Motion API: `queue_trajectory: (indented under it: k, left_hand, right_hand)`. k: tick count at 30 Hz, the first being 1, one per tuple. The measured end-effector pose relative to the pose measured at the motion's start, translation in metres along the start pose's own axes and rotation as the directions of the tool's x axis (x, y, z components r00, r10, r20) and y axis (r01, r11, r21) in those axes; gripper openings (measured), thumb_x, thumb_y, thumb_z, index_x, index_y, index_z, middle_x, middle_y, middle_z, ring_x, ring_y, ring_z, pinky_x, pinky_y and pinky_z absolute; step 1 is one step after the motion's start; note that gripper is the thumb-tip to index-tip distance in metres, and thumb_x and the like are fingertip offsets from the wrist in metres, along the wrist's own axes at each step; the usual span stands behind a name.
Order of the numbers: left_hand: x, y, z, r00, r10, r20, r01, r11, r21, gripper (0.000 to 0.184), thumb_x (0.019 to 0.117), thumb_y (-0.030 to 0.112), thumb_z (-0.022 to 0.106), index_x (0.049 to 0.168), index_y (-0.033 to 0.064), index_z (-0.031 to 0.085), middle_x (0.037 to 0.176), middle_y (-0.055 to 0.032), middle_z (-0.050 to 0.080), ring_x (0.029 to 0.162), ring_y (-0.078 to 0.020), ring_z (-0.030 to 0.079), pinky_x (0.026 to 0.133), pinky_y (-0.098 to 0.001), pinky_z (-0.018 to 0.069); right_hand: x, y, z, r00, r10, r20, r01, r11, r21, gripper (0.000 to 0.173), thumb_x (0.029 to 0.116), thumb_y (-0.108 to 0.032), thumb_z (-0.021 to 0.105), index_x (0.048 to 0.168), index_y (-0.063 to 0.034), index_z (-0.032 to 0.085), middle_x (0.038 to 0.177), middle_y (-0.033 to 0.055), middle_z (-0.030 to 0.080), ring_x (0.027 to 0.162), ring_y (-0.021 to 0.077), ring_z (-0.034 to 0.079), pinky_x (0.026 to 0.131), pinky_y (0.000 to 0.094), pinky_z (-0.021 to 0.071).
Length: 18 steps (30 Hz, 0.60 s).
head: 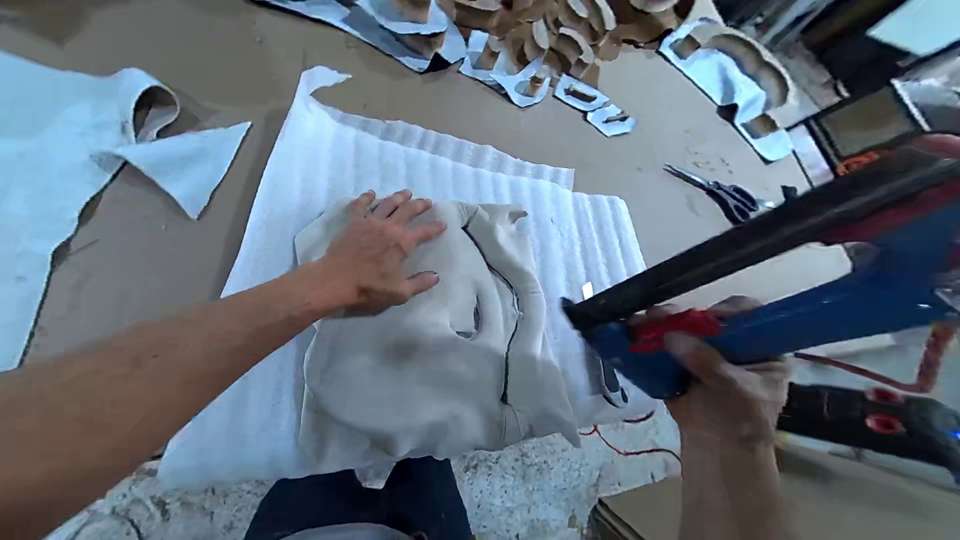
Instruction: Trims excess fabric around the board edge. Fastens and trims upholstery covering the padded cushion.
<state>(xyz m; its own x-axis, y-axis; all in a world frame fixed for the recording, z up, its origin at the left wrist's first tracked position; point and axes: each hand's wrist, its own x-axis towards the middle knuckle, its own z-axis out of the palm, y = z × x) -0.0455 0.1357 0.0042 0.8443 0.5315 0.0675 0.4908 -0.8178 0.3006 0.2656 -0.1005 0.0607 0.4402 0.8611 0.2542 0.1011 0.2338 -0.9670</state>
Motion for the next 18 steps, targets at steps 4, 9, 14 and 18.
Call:
queue_trajectory:
  k: [4,9,14,18]
  left_hand:
    - [-0.003,-0.001,0.01,0.993,-0.116,-0.014,0.116,0.993,-0.025,0.077,0.0909,0.076,0.044,0.154,0.0316,0.048,0.159,-0.0079,0.045,0.145,-0.0317,0.043,0.111,-0.0614,0.0372]
    - [-0.007,0.014,0.005,0.973,-0.191,-0.128,0.18,0.979,-0.094,0.08,0.0858,0.072,0.058,0.146,0.0188,0.059,0.145,-0.0111,0.059,0.13,-0.0351,0.056,0.098,-0.0621,0.0454]
    - [-0.005,0.004,0.017,0.951,-0.235,-0.2,0.229,0.972,-0.054,0.095,0.0735,0.088,0.052,0.137,0.0185,0.066,0.129,-0.009,0.065,0.12,-0.0301,0.059,0.093,-0.0555,0.0486]
    - [-0.008,0.015,0.015,0.941,-0.27,-0.204,0.266,0.963,-0.049,0.086,0.0767,0.08,0.058,0.132,0.0156,0.069,0.124,-0.009,0.067,0.113,-0.0284,0.063,0.09,-0.0536,0.0514]
  right_hand:
    - [0.022,0.03,0.046,0.949,-0.088,0.302,0.117,0.99,-0.08,0.036,0.0809,-0.011,0.081,0.111,-0.0222,0.065,0.101,0.0003,0.077,0.091,0.018,0.076,0.081,0.0372,0.0654]
    - [0.035,0.047,0.061,0.831,-0.141,0.538,0.205,0.977,-0.06,0.039,0.0822,-0.011,0.08,0.116,-0.0154,0.062,0.104,0.0035,0.077,0.092,0.0202,0.076,0.079,0.0349,0.066]
    - [0.045,0.063,0.059,0.734,-0.227,0.64,0.334,0.941,-0.049,0.034,0.0823,-0.012,0.081,0.111,-0.0087,0.063,0.1,0.0043,0.077,0.091,0.0185,0.076,0.081,0.0372,0.0661]
    - [0.053,0.068,0.063,0.691,-0.205,0.694,0.301,0.953,-0.018,0.032,0.0835,-0.012,0.079,0.111,-0.0097,0.063,0.101,0.0042,0.076,0.09,0.0185,0.075,0.08,0.0361,0.066]
